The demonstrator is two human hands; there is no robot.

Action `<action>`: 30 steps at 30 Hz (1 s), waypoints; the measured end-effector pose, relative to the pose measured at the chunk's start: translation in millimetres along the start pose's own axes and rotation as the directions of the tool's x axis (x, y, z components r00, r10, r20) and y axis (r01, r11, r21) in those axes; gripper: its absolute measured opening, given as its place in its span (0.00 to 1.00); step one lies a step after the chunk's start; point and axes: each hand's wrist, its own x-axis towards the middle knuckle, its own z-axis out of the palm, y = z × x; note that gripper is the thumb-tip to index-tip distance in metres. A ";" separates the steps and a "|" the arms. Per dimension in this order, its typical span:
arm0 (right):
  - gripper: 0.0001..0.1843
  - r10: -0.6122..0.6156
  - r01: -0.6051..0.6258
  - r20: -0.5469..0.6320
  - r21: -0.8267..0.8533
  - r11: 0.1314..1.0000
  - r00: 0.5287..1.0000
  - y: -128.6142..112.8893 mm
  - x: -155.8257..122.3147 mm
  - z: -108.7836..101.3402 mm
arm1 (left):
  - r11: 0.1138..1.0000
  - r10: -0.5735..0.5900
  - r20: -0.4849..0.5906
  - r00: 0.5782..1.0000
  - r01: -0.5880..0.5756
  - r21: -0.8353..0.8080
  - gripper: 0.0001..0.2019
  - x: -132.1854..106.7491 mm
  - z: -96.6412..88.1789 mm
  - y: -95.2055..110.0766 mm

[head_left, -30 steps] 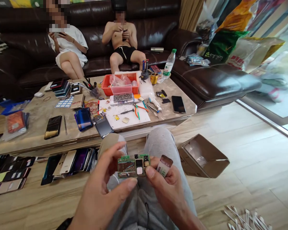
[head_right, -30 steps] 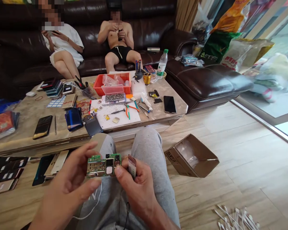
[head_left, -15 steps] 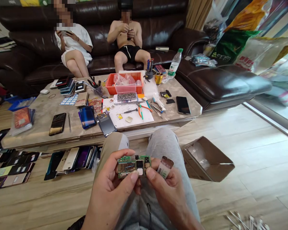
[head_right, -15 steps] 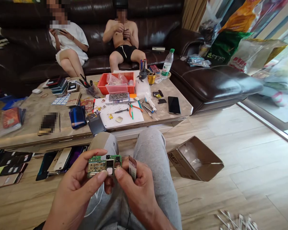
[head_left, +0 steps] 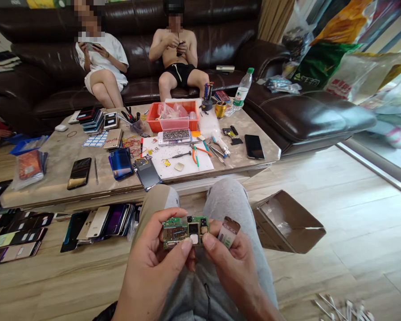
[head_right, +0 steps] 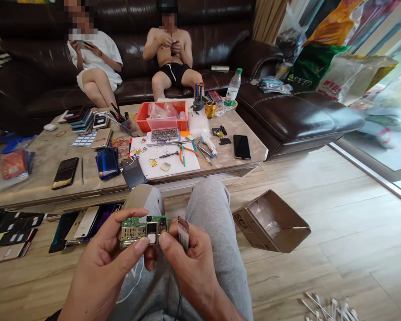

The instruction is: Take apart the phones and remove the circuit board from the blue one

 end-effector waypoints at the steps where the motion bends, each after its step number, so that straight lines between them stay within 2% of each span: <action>1: 0.19 0.003 -0.003 0.001 -0.002 1.000 1.000 -0.1 0.0 0.0 | 1.000 0.001 0.004 1.000 -0.001 0.004 0.17 -0.2 -0.4 0.3; 13: 0.19 -0.007 0.006 0.024 0.032 0.999 1.000 -2.6 1.0 1.1 | 1.000 0.025 -0.010 1.000 -0.025 0.003 0.17 2.4 2.6 2.3; 30: 0.21 0.004 -0.004 0.017 -0.015 1.000 1.000 0.2 1.5 0.0 | 0.999 0.028 -0.019 0.999 -0.027 0.022 0.18 2.4 1.6 2.3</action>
